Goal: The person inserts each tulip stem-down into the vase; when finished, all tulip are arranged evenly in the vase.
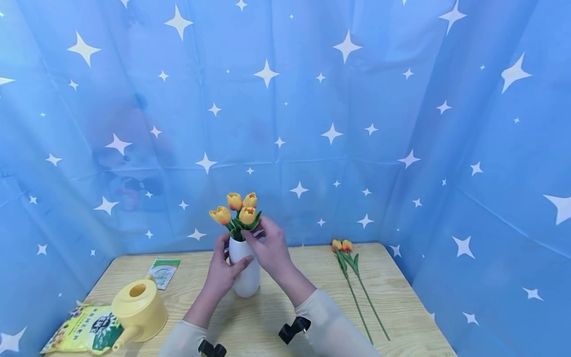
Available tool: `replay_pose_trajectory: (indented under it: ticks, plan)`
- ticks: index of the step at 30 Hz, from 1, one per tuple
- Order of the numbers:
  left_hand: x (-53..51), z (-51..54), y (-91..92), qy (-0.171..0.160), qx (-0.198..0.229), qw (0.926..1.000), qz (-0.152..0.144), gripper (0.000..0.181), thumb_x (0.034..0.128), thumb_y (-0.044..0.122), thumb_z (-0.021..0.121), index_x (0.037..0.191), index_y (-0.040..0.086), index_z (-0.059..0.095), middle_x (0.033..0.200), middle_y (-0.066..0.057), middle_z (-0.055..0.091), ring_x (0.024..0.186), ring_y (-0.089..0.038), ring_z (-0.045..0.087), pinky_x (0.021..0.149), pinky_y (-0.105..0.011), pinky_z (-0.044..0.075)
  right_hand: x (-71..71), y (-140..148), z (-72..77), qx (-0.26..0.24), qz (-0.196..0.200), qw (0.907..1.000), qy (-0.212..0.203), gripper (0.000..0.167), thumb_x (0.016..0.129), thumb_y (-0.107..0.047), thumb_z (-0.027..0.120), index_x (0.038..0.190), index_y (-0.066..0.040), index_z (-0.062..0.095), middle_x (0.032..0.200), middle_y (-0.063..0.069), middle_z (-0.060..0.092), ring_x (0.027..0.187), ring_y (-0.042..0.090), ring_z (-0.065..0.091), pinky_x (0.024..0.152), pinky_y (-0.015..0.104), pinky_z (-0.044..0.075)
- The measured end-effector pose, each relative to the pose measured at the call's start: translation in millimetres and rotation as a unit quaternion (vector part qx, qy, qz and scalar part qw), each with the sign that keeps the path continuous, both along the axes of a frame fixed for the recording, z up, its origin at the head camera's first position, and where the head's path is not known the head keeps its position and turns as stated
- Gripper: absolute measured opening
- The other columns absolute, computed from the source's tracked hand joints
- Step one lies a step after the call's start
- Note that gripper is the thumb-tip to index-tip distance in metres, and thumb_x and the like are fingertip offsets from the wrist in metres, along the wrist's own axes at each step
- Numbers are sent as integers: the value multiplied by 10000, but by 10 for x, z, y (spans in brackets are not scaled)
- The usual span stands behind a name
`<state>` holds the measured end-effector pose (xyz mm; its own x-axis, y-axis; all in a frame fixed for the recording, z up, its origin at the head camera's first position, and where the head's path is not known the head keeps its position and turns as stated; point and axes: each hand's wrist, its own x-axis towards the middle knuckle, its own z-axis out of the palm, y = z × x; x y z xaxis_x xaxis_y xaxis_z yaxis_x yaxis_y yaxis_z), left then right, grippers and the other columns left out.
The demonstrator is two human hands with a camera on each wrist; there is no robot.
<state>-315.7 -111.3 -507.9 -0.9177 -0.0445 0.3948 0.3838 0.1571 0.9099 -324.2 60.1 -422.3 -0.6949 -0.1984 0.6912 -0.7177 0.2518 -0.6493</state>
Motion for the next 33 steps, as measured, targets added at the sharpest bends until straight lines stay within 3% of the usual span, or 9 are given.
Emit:
replay_pose_trajectory:
  ticks: [7,16,22,27,33]
  plan:
    - [-15,-6,1,22,-5,10000,27,859,918,261,945,1608,275,433,1576,-48,460,1413,-382,550,1096,-677,526,0,-11,-17,231,-92,9989,-403,267,1016,-118,827,1269,-147,748,995,-19,700,815,177,655,686,326,583]
    - [-33,0,-2,23,13,10000,7,863,908,262,950,1601,261,437,1577,-54,453,1427,-369,535,1128,-674,502,-8,-43,-25,241,-134,9969,-736,280,1013,-155,834,1271,-153,725,985,-4,652,820,178,619,676,314,558]
    - [-32,-5,-8,35,23,10000,-2,869,910,267,949,1606,248,429,1577,-53,455,1431,-357,530,1143,-673,489,-20,-71,-34,53,-100,9977,-666,231,1013,-120,821,1229,-136,741,982,19,652,806,218,624,670,307,555]
    - [-35,-7,-7,40,55,10000,5,860,910,251,948,1599,238,434,1570,-54,461,1434,-344,526,1157,-671,476,-51,-97,-34,175,-243,9980,-562,167,1021,-123,811,1183,-128,772,982,22,625,821,251,608,661,293,532]
    - [-21,-16,5,39,47,10000,11,850,918,240,941,1599,215,434,1572,-73,464,1427,-368,534,1140,-679,490,-71,-97,-44,309,-366,9962,-722,193,1013,-124,822,1200,-116,776,990,30,605,840,226,579,673,308,513]
